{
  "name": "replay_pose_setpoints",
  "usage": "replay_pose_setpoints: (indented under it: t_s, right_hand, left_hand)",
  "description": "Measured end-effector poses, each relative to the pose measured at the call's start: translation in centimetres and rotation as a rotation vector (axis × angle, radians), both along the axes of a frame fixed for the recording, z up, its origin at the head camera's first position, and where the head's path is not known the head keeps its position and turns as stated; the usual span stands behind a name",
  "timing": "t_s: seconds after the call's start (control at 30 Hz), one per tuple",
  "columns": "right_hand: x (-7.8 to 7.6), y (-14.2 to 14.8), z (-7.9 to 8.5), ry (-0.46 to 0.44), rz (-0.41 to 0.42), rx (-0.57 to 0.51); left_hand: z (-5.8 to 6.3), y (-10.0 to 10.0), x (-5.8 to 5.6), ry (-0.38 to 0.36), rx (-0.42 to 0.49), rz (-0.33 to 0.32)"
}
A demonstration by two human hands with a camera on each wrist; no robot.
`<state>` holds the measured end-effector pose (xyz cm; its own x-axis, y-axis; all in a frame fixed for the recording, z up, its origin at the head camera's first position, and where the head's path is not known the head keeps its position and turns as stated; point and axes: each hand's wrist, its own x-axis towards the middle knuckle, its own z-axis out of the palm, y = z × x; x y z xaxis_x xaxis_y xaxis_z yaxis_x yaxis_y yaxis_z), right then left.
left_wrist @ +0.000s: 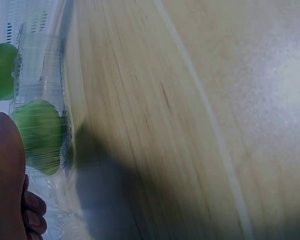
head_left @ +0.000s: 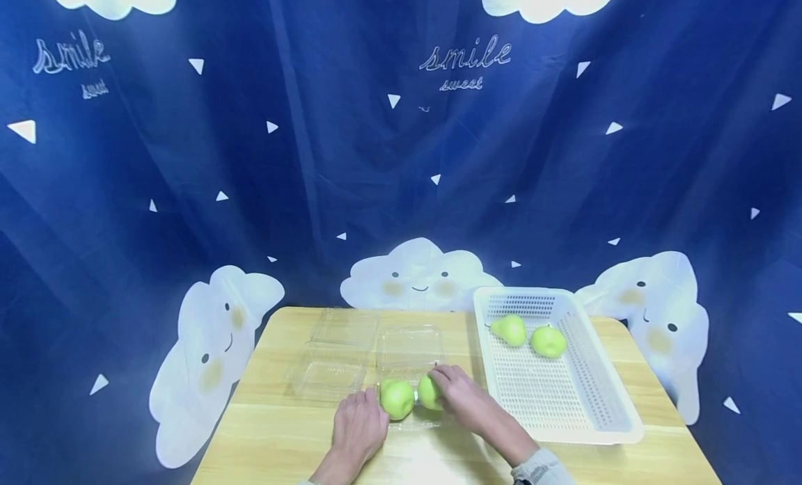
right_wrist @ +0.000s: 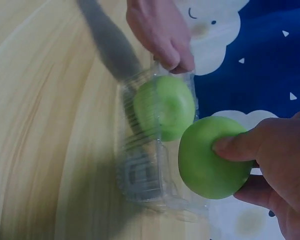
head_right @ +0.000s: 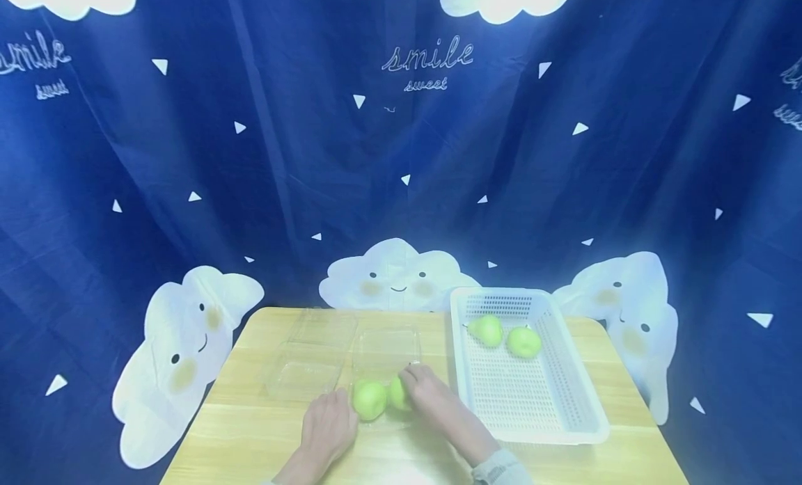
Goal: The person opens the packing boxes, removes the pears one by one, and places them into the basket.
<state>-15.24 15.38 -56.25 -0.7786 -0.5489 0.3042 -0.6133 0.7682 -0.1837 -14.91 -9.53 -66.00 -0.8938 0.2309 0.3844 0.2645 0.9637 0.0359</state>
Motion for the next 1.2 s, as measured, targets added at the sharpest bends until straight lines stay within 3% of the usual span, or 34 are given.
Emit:
replay_pose_setpoints:
  t_s: [0.47,0.77,1.2]
  right_hand:
    - [-0.3,1.2,2.2,0.024,-0.022,-0.099]
    - [-0.7,1.9,3.4,0.095,-0.01,-0.137]
    - [-1.3,3.5,5.1,0.151,-0.056,-0.16]
  left_hand:
    - [0.0,0.1,0.0,-0.029,0.002,0.008]
    - [-0.2,0.2,-0.1,0.031,0.01,-0.005]
    - [-0.2,0.3,-0.4,0.081,0.012,-0.009]
